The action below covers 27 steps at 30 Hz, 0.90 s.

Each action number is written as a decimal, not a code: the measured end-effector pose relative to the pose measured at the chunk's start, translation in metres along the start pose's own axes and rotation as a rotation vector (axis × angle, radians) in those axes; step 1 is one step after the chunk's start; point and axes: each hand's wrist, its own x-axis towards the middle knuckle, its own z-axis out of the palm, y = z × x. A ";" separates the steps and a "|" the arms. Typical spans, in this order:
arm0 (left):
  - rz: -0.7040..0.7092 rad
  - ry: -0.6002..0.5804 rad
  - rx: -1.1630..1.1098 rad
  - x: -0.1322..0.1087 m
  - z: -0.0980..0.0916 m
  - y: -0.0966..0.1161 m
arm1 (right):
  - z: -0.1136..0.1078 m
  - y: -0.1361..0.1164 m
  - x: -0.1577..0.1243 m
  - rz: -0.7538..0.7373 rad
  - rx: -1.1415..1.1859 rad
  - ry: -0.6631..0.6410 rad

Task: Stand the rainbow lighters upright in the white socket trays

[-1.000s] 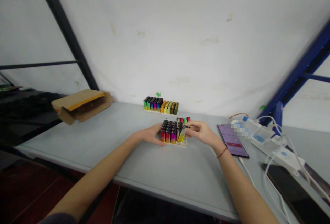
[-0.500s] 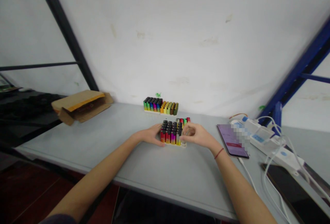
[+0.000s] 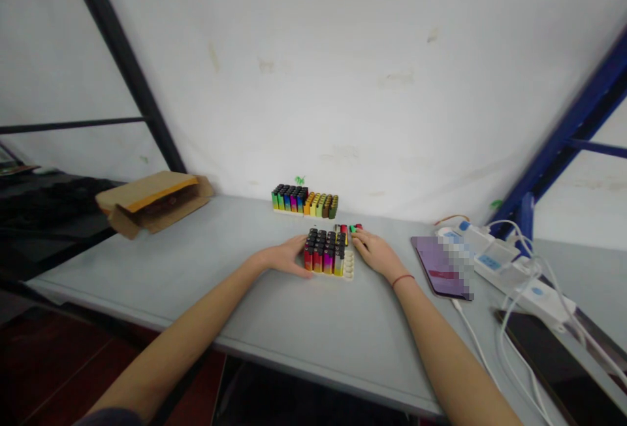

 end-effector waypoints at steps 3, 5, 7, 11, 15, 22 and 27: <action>0.005 -0.006 0.000 0.000 0.001 -0.001 | -0.007 0.004 -0.002 0.123 -0.057 0.045; 0.005 -0.012 0.004 0.000 0.000 -0.001 | -0.009 0.008 -0.002 0.151 -0.107 0.077; 0.004 -0.015 0.008 -0.001 0.000 -0.001 | -0.008 0.012 -0.001 0.154 -0.152 0.102; 0.001 -0.023 0.009 -0.002 -0.002 0.000 | -0.005 0.011 0.000 0.254 -0.259 0.079; -0.025 -0.025 0.003 -0.002 0.000 0.001 | -0.003 0.009 0.000 0.318 -0.325 0.073; -0.031 0.020 -0.184 -0.011 -0.033 0.004 | -0.003 0.008 -0.005 0.324 -0.235 0.116; 0.285 0.793 -0.645 -0.044 -0.098 0.056 | -0.003 -0.004 -0.004 0.379 -0.076 0.347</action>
